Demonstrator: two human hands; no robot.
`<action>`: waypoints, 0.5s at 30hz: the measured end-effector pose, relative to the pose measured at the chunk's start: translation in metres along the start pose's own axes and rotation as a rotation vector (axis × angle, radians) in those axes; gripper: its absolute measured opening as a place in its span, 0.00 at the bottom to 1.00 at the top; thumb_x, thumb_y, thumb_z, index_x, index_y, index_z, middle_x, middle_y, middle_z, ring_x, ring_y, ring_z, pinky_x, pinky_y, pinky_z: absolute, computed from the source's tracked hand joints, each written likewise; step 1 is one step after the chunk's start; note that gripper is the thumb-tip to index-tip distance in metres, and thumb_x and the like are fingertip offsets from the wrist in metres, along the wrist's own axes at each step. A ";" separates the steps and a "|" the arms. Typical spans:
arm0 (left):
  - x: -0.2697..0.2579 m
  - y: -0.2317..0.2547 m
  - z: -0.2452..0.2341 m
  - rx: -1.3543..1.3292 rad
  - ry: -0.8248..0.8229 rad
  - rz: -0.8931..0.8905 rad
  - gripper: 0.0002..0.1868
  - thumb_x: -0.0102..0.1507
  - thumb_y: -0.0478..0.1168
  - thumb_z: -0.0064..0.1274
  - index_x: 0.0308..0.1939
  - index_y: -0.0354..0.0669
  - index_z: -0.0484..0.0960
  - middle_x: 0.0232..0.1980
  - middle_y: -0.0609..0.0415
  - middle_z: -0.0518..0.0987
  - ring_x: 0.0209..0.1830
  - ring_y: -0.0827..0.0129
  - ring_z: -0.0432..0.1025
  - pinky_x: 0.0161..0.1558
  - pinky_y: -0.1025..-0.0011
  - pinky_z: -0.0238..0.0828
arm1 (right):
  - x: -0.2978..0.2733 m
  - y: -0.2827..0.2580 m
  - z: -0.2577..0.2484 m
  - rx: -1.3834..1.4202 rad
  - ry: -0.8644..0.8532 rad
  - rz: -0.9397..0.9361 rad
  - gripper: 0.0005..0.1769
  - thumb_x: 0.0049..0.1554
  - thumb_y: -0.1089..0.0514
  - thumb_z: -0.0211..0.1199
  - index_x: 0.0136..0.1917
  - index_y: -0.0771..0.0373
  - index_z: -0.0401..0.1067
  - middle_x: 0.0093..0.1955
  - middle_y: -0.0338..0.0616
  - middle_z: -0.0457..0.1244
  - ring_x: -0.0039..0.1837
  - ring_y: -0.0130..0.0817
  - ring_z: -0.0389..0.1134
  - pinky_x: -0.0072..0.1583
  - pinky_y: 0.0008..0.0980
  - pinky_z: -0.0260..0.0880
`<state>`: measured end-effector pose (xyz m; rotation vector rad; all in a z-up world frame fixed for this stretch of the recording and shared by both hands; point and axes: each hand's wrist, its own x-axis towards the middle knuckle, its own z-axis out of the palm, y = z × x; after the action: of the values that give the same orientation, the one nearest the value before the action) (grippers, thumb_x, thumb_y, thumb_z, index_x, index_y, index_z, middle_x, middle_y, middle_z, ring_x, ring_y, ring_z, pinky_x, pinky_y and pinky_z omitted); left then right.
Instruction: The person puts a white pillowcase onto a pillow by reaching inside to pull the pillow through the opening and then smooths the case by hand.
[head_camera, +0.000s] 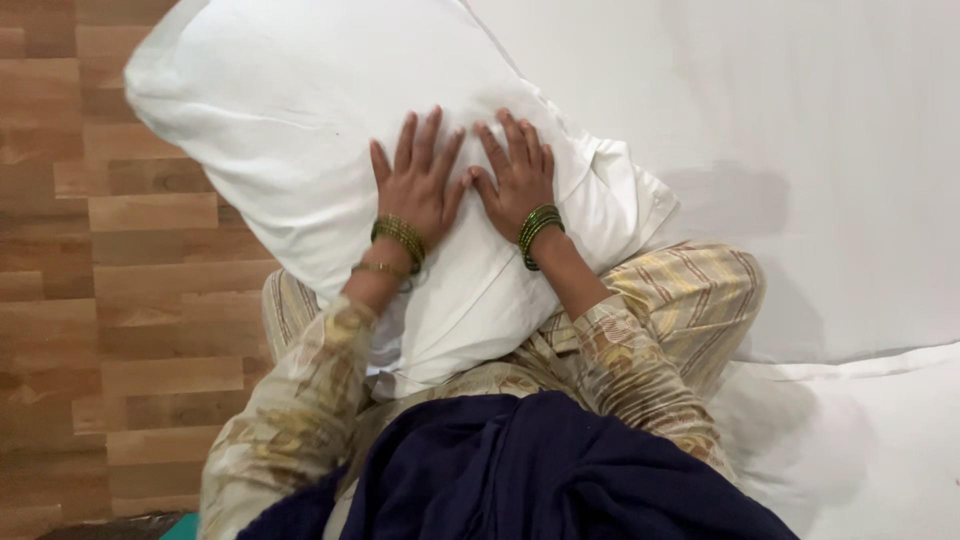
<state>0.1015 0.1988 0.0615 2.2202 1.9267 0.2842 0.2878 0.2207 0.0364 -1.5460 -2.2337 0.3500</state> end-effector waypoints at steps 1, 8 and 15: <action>0.019 0.001 0.002 0.065 -0.065 0.001 0.32 0.73 0.60 0.29 0.81 0.63 0.55 0.87 0.57 0.39 0.86 0.57 0.32 0.76 0.34 0.18 | 0.004 0.007 0.001 -0.001 -0.013 0.049 0.34 0.67 0.38 0.49 0.82 0.48 0.54 0.85 0.49 0.43 0.84 0.53 0.40 0.77 0.62 0.39; 0.104 -0.070 -0.020 0.121 -0.070 -0.170 0.37 0.70 0.65 0.29 0.82 0.61 0.52 0.86 0.59 0.36 0.85 0.57 0.27 0.74 0.32 0.15 | 0.020 0.051 0.005 0.127 -0.108 0.438 0.43 0.62 0.28 0.45 0.82 0.51 0.50 0.84 0.51 0.42 0.83 0.54 0.39 0.75 0.67 0.36; 0.166 -0.150 -0.028 -0.020 -0.025 -0.685 0.41 0.69 0.70 0.25 0.83 0.61 0.46 0.86 0.57 0.36 0.85 0.54 0.29 0.75 0.30 0.21 | 0.022 0.089 0.029 0.057 -0.063 0.600 0.45 0.62 0.24 0.42 0.78 0.57 0.59 0.81 0.55 0.48 0.81 0.54 0.44 0.75 0.64 0.42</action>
<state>-0.0263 0.3849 0.0519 1.4106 2.4930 0.1617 0.3414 0.2739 -0.0229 -2.1734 -1.7349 0.6290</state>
